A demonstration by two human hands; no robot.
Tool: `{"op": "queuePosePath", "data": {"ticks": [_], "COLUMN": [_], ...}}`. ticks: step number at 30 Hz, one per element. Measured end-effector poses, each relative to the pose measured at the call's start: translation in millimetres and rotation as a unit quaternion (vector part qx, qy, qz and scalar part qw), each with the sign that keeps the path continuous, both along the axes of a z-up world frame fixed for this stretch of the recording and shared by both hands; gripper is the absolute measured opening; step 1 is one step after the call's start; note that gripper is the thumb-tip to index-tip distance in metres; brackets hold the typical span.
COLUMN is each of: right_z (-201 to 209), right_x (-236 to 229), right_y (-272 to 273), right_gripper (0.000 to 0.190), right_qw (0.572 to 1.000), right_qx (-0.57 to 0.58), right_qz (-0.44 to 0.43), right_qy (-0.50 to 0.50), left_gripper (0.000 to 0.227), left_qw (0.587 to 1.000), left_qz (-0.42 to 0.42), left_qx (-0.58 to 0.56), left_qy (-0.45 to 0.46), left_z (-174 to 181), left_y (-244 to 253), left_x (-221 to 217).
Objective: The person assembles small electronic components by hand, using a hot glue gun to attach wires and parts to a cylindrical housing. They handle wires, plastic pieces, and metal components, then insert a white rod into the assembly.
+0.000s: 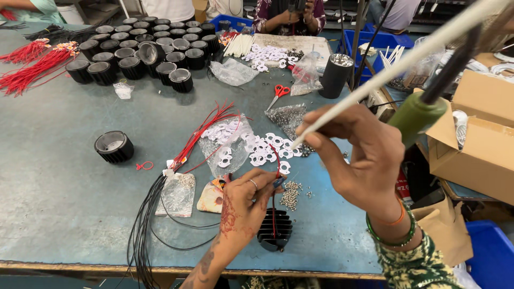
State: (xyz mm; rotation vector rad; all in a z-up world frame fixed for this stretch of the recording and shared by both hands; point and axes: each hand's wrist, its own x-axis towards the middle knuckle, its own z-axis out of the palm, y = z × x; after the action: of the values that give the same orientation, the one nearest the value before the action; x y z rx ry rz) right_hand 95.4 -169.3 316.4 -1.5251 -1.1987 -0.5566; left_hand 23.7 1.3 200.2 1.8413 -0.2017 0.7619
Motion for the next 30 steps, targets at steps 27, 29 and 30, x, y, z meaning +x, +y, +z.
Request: {"op": "queuePosePath", "data": {"ticks": [27,29,30], "right_z": [4.5,-3.2,-7.7], "right_x": [4.3,9.8,12.2], "right_y": [18.8,17.7,17.5], "right_gripper": [0.019,0.017,0.016], "right_qw": [0.984,0.972,0.969], "right_qx": [-0.162,-0.189,-0.191], "right_qz": [0.012,0.036,0.045], "right_qy": [0.078,0.135,0.15], "left_gripper": [0.024,0.027,0.028], "left_qw": [0.998,0.996,0.995], "left_qz": [-0.002,-0.022,-0.031], "left_qx": [-0.058,-0.081,-0.093], "left_qy": [-0.012,-0.015,-0.017], "left_z": [-5.6,-6.1,-6.8], "left_y": [3.7,5.0,5.7], "left_x": [-9.0,-9.8,-9.9]}}
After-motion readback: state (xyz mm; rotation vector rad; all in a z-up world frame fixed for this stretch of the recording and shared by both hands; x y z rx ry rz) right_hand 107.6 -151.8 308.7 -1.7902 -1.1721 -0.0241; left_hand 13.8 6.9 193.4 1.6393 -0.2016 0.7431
